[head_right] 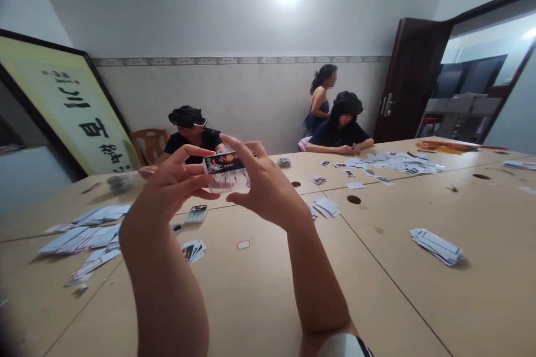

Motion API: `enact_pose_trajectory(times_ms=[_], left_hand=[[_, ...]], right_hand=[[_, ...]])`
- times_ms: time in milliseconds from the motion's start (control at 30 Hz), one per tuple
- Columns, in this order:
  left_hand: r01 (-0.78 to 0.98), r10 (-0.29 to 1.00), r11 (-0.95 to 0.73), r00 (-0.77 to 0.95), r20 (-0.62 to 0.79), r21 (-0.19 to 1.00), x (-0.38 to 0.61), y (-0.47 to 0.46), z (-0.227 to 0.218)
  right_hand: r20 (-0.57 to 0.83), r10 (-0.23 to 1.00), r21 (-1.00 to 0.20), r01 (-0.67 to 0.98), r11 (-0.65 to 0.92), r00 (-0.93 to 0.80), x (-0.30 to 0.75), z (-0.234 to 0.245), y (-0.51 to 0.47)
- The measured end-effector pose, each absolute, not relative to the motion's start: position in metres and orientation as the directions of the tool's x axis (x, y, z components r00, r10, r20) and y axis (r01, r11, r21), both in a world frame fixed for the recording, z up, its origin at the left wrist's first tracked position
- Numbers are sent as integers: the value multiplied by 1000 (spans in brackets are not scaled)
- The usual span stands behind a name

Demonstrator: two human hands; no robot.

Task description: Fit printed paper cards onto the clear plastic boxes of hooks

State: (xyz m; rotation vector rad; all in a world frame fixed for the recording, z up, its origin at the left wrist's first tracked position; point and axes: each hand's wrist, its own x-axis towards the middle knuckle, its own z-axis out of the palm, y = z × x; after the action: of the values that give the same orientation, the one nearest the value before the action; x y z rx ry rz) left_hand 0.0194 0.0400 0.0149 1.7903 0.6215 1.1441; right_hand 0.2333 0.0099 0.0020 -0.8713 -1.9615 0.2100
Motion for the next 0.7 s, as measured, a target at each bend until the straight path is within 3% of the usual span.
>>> enact_pose_trajectory(times_ms=[233, 400, 500, 700], left_hand=[[-136, 815, -306, 475, 332, 942, 16, 54, 2], [-134, 908, -126, 383, 169, 983, 14, 75, -35], [-83, 960, -56, 270, 76, 995, -1, 90, -59], [10, 991, 76, -114, -75, 997, -66, 118, -94]], right_hand=[[667, 681, -385, 642, 663, -302, 227, -1, 16], [554, 748, -482, 591, 647, -366, 227, -28, 62], [538, 752, -538, 532, 654, -380, 219, -58, 85], [568, 810, -604, 594, 532, -148, 203, -154, 103]])
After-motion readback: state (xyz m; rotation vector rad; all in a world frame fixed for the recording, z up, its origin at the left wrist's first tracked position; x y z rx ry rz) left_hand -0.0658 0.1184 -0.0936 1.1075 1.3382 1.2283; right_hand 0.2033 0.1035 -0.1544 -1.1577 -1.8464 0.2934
